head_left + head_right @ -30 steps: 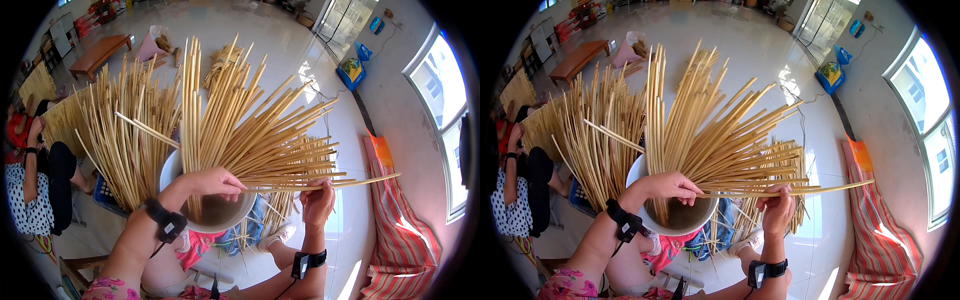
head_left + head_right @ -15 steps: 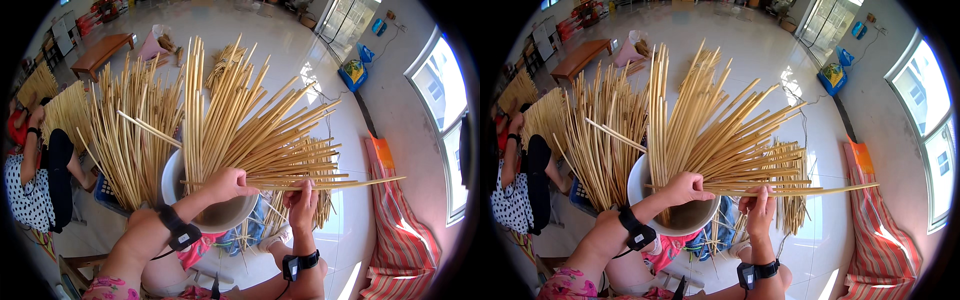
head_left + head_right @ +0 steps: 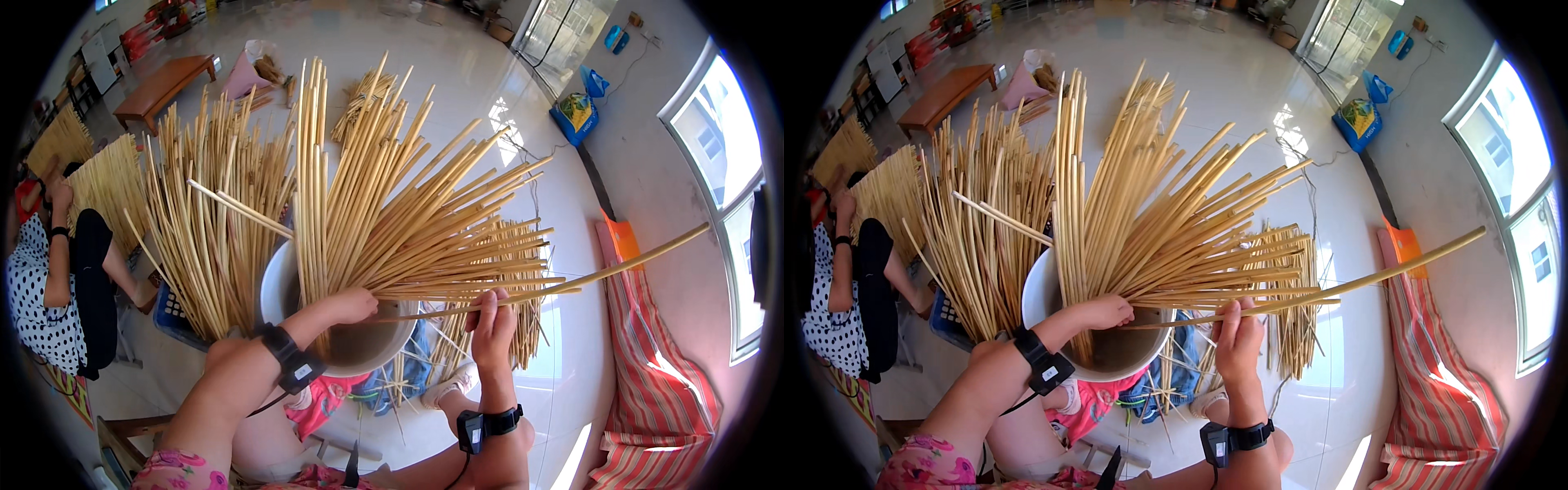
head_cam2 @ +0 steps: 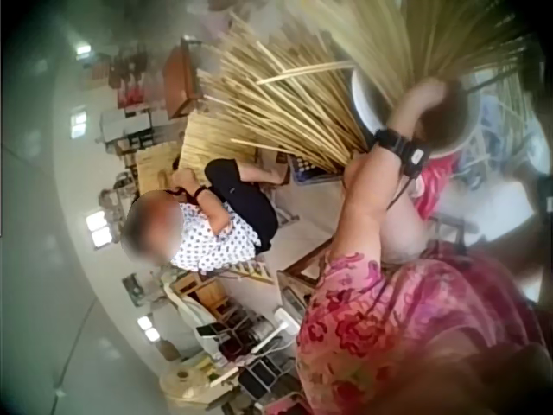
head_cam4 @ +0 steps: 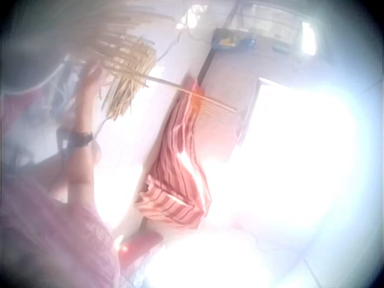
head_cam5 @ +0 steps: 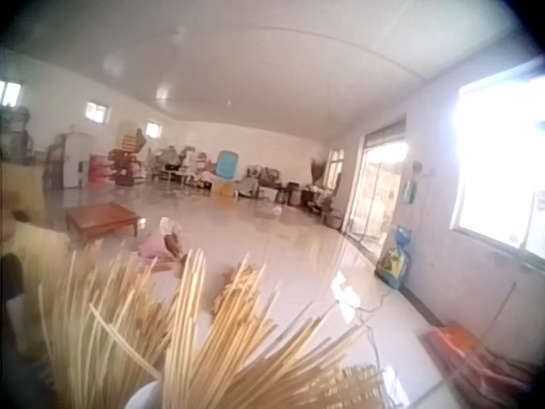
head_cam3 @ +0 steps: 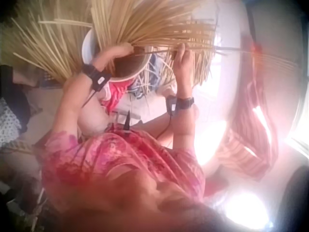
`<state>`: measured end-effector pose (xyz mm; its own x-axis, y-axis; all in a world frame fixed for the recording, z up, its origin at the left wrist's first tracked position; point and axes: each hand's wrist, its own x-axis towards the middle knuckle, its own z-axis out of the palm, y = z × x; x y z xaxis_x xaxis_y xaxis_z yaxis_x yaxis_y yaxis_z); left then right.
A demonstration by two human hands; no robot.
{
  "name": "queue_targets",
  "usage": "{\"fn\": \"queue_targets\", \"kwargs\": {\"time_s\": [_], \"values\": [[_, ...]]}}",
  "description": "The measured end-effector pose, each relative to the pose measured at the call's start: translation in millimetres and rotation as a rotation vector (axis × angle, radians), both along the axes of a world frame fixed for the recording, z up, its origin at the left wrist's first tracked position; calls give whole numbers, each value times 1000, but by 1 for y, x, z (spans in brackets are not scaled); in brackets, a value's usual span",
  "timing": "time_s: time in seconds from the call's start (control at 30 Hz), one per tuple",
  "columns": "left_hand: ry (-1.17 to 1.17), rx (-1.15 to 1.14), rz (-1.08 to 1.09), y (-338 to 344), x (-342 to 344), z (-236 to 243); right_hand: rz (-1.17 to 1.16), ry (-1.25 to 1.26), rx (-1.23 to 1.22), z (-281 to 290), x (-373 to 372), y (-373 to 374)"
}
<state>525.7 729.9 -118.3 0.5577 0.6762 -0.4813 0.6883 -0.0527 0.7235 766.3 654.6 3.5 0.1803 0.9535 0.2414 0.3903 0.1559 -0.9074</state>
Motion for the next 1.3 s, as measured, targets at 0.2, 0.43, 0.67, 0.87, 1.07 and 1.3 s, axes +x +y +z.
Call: {"fn": "queue_targets", "kwargs": {"time_s": [0.2,0.43,0.67,0.87,1.07,1.3], "values": [[273,28,76,-20,-4,-101,85,-178,-58,3,-18,-2],[135,-149,133,-19,-5,-101,149,-197,-143,1,-14,-5],[-362,-333,306,-12,12,-27,263,-200,-246,-7,-16,0],[-647,128,6,-33,34,61,179,46,-180,3,-7,-1],[-625,0,-70,-22,18,64,42,304,-21,17,8,-1],[-571,-340,-199,-9,-7,94,-192,521,15,28,36,-4]]}}
